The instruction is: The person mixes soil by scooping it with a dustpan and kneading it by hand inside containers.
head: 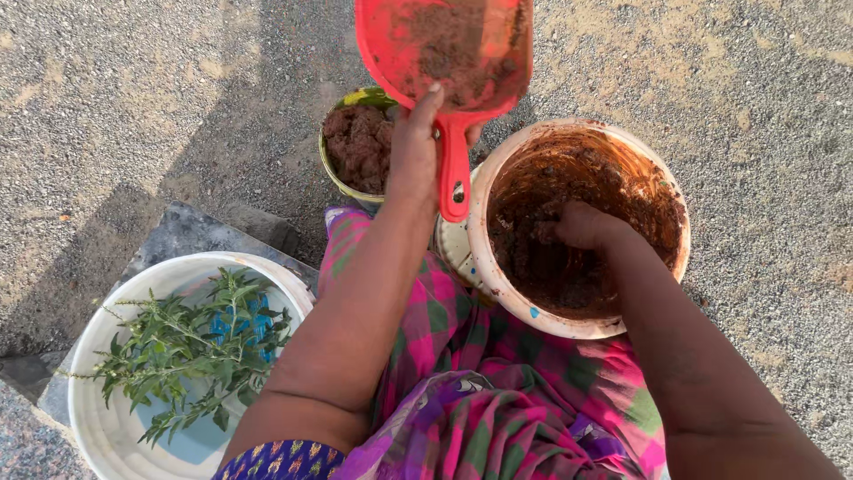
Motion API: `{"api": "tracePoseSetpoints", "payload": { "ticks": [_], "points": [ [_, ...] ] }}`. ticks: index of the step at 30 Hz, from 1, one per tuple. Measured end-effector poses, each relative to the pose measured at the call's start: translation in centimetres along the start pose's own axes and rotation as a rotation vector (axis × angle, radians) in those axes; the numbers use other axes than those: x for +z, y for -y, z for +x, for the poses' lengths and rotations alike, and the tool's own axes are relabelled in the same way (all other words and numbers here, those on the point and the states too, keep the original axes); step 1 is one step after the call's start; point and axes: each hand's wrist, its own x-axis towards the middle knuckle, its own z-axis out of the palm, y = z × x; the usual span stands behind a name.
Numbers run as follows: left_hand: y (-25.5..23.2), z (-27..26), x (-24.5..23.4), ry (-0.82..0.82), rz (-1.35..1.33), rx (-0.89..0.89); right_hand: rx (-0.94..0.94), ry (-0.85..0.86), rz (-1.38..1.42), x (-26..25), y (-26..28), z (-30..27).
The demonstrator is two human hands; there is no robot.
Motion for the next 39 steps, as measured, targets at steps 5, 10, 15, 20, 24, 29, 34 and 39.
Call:
{"api": "tracePoseSetpoints", "payload": {
  "ticks": [5, 10, 15, 20, 24, 29, 34, 39],
  "points": [
    [5.9, -4.7, 1.0, 0.132, 0.090, 0.196, 0.048, 0.052, 0.284, 1.5, -2.1, 6.5],
    [6.8, -4.7, 0.5, 0.122, 0.266, 0.325, 0.051, 0.149, -0.058, 7.0, -4.2, 15.8],
    [6.5, -5.0, 0.5, 0.049, 0.414, 0.300, 0.081, 0.042, 0.314, 10.4, -2.5, 17.2],
    [6.1, -5.6, 1.2, 0.014, 0.626, 0.337, 0.074, 0.165, 0.496, 10.1, -1.5, 15.8],
    [5.6, -5.9, 2.0, 0.100, 0.570, 0.400, 0.079, 0.221, 0.588, 8.6, -0.9, 15.5],
    [5.7, -5.7, 1.7, 0.078, 0.536, 0.364, 0.090, 0.271, 0.665, 8.7, -0.9, 14.9],
    [5.7, -5.7, 1.6, 0.062, 0.521, 0.325, 0.097, 0.310, 0.702, 8.6, -0.7, 14.5],
    [5.8, -5.4, 1.5, 0.071, 0.493, 0.321, 0.115, 0.343, 0.742, 8.8, -0.7, 13.6]
  ]
}}
